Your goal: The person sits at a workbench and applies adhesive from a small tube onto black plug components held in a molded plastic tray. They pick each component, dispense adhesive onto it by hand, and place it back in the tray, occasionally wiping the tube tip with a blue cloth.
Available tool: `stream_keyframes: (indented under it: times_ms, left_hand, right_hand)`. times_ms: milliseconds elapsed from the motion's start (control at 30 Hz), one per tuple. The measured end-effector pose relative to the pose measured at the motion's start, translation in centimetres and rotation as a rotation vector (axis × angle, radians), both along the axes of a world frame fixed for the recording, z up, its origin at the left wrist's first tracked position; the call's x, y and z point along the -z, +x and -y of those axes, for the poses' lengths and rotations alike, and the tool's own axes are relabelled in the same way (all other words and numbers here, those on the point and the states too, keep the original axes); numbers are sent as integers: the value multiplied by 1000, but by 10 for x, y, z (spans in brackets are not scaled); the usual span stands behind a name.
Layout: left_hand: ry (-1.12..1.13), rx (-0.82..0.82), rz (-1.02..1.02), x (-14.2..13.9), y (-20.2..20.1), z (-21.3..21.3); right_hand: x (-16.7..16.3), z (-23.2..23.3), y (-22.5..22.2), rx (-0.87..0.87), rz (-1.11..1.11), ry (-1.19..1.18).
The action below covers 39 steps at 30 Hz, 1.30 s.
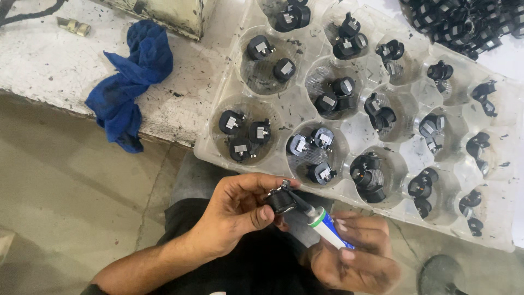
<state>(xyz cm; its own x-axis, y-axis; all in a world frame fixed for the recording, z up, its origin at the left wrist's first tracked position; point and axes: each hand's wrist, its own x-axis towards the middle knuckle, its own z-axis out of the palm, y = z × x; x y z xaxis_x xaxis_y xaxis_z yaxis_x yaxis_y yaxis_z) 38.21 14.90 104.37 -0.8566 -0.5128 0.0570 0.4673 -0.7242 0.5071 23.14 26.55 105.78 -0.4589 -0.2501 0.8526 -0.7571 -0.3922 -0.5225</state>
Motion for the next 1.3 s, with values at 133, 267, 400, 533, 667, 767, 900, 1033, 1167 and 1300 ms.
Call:
stream_keyframes:
  times_ms: [133, 267, 400, 533, 667, 767, 900, 1033, 1167, 1300]
  left_hand:
    - [-165, -32, 66, -14, 4, 10]
    - [-645, -248, 285, -38, 6, 44]
    - [-967, -386, 437, -61, -17, 106]
    - [-1296, -513, 520, -80, -38, 149]
    - [-1752, -630, 1019, -79, -52, 168]
    - [-1906, -728, 1047, -72, -58, 171]
    - [-1862, -661, 1121, -64, -66, 169]
    - [-1831, -574, 1156, -57, -70, 166]
    - [-1806, -516, 1155, -51, -72, 162]
    - [-1847, -607, 1085, -52, -72, 157]
  right_hand:
    - [-5, -1, -5, -27, 65, -83]
    - [1, -1, -10, 42, 164, -282]
    - [1, -8, -12, 34, 176, -301]
    - [4, -16, -4, 25, 165, -210]
    - [6, -27, -9, -16, 78, -77]
    - [8, -34, -17, -39, 71, -71]
    - [9, -39, -25, -33, 62, -49]
    - [10, -38, -25, -25, 61, -27]
    - [12, -34, -22, -36, 123, -89]
    - [11, -34, -21, -42, 119, -58]
